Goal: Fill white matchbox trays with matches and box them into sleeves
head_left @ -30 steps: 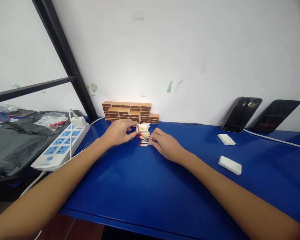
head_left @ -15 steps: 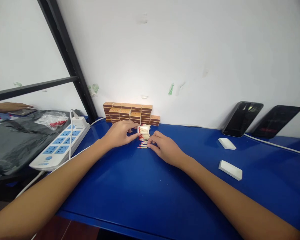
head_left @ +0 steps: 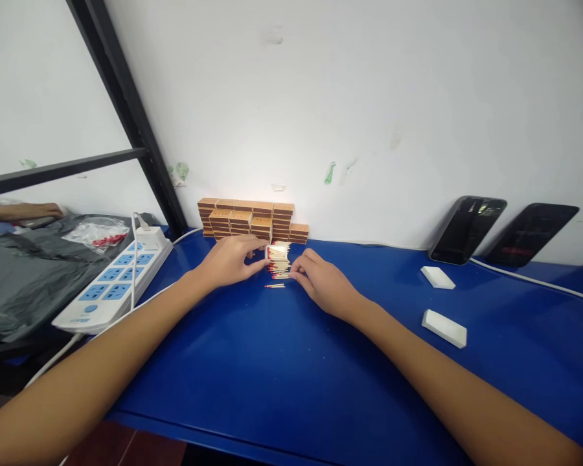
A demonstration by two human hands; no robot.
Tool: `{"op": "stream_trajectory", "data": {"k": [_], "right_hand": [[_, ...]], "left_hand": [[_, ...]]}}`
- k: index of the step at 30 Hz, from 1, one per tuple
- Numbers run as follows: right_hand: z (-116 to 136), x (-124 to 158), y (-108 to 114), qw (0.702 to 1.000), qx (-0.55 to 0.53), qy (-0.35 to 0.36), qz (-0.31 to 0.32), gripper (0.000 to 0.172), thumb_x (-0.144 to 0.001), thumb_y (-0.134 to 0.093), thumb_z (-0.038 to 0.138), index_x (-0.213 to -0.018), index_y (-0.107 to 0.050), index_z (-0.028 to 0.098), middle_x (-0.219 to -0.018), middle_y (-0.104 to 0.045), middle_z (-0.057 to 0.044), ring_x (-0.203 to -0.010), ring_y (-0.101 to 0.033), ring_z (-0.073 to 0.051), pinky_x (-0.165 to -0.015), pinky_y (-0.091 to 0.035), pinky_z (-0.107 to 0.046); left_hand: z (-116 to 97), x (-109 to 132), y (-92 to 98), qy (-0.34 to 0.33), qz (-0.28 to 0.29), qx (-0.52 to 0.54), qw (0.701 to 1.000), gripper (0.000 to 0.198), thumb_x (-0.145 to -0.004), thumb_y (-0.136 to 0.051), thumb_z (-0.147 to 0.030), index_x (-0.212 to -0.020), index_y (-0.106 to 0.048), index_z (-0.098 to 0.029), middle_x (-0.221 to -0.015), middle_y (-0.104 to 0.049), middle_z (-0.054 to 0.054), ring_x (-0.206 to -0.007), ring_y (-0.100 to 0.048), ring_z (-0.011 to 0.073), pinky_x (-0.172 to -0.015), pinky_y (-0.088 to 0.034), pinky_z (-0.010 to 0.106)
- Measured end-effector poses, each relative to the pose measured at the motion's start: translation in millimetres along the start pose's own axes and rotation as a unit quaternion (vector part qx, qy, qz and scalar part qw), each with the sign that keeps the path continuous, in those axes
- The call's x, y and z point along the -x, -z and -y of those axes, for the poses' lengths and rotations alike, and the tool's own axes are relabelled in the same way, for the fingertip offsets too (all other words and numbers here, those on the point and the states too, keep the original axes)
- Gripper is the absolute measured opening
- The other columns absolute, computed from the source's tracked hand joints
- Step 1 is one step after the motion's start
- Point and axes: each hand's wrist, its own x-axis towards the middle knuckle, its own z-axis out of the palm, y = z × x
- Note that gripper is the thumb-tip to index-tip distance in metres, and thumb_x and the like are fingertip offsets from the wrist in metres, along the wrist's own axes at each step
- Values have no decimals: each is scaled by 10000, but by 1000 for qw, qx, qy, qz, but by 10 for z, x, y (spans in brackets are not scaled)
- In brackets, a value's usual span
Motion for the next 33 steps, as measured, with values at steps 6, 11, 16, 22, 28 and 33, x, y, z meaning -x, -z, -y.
{"op": "stream_trajectory", "data": {"k": [6, 11, 16, 22, 28, 33], "right_hand": [[-92, -33, 259, 994, 19, -46, 94, 120, -1034, -555, 233, -981, -657, 200, -1069, -622, -68, -845, -625, -181, -764, -463, -304], [-168, -9, 422, 988, -15, -70, 137, 151, -1017, -544, 227, -954, -675, 188, -1056, -650, -81, -880, -620, -194, -800, -448, -311], [-253, 26, 466, 979, -51, -62, 186, 119, -954, -631, 288, -979, -709, 202, -1022, -663, -76, -906, -612, -212, -788, -444, -311], [-262, 34, 409, 976, -79, -59, 193, 129, -962, -594, 259, -940, -707, 203, -977, -662, -62, -862, -604, -192, -746, -439, -292], [-247, 34, 429, 980, -53, -73, 178, 129, -977, -601, 266, -912, -687, 195, -990, -662, -68, -861, -602, -197, -751, -433, -298], [-270, 30, 419, 986, -23, -75, 144, 124, -993, -599, 278, -925, -663, 195, -1018, -650, -72, -873, -595, -200, -779, -430, -311]], "left_hand": [[-8, 1, 6, -10, 4, 2, 1000, 341, -967, -645, -427, -1205, -715, -193, -1036, -774, 61, -828, -713, 201, -702, -528, 311], [-22, 4, 6, -15, 4, 5, 1000, 330, -981, -625, -450, -1164, -722, -192, -991, -766, 56, -812, -707, 195, -687, -514, 302], [-16, -2, -6, -22, 7, 4, 1000, 321, -978, -630, -448, -1159, -714, -196, -980, -765, 52, -798, -707, 192, -677, -504, 293], [-48, 2, -18, -22, 8, 1, 1000, 333, -975, -647, -435, -1190, -713, -190, -1022, -776, 53, -816, -715, 192, -693, -520, 302], [-77, 7, -24, -27, 10, -6, 1000, 334, -976, -649, -443, -1188, -712, -194, -1034, -772, 48, -824, -716, 192, -687, -515, 301], [-46, 18, -34, -29, -3, 3, 1000, 311, -969, -664, -410, -1199, -703, -205, -995, -763, 29, -807, -704, 177, -697, -524, 298]]}}
